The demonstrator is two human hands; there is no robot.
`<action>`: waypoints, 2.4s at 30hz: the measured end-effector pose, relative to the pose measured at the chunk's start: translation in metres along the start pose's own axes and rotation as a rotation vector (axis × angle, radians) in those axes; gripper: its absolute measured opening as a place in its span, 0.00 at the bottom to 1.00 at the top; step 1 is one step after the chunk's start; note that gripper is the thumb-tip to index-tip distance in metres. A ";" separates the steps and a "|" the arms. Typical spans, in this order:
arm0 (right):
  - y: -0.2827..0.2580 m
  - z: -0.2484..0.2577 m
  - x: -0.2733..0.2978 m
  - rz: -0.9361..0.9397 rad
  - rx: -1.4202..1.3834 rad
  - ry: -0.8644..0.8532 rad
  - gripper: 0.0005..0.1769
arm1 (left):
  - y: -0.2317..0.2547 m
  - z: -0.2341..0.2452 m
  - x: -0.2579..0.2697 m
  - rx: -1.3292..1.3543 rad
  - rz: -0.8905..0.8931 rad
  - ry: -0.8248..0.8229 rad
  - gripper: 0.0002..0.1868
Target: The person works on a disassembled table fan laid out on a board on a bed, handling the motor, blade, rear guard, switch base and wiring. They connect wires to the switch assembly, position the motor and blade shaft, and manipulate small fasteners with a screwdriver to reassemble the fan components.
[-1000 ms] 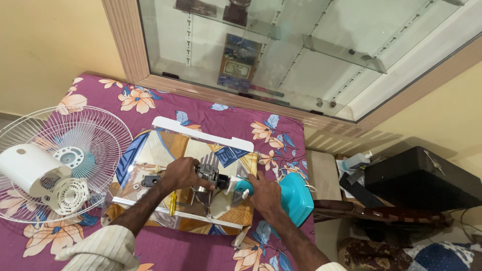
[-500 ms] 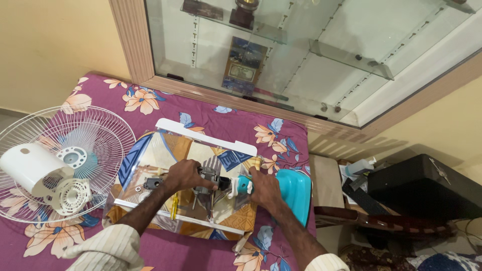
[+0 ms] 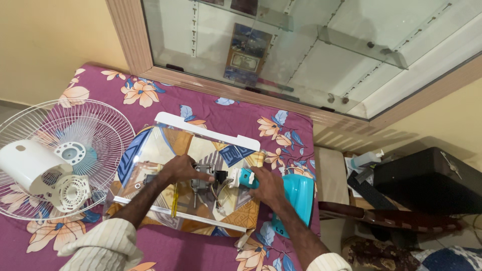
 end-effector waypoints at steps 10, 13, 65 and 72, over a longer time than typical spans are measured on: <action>0.017 0.003 0.007 0.034 -0.106 0.004 0.46 | -0.026 0.002 -0.007 0.171 0.089 -0.040 0.47; 0.021 0.002 0.007 0.030 -0.129 -0.028 0.47 | -0.025 0.003 -0.007 0.169 0.079 -0.052 0.46; 0.043 -0.021 0.032 0.137 -0.124 0.161 0.45 | -0.098 -0.016 0.028 0.209 -0.077 0.461 0.18; 0.043 -0.020 0.032 0.024 -0.100 0.205 0.45 | -0.085 -0.057 0.049 0.237 -0.017 0.369 0.17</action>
Point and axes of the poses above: each hand's wrist, its own x-axis away from the middle knuckle, its own z-axis out of the back of the hand, y = z × x, the point moved 8 cm from there along -x, towards the middle knuckle, and after that the axes turned 9 degrees about -y, right-handed, at the moved point
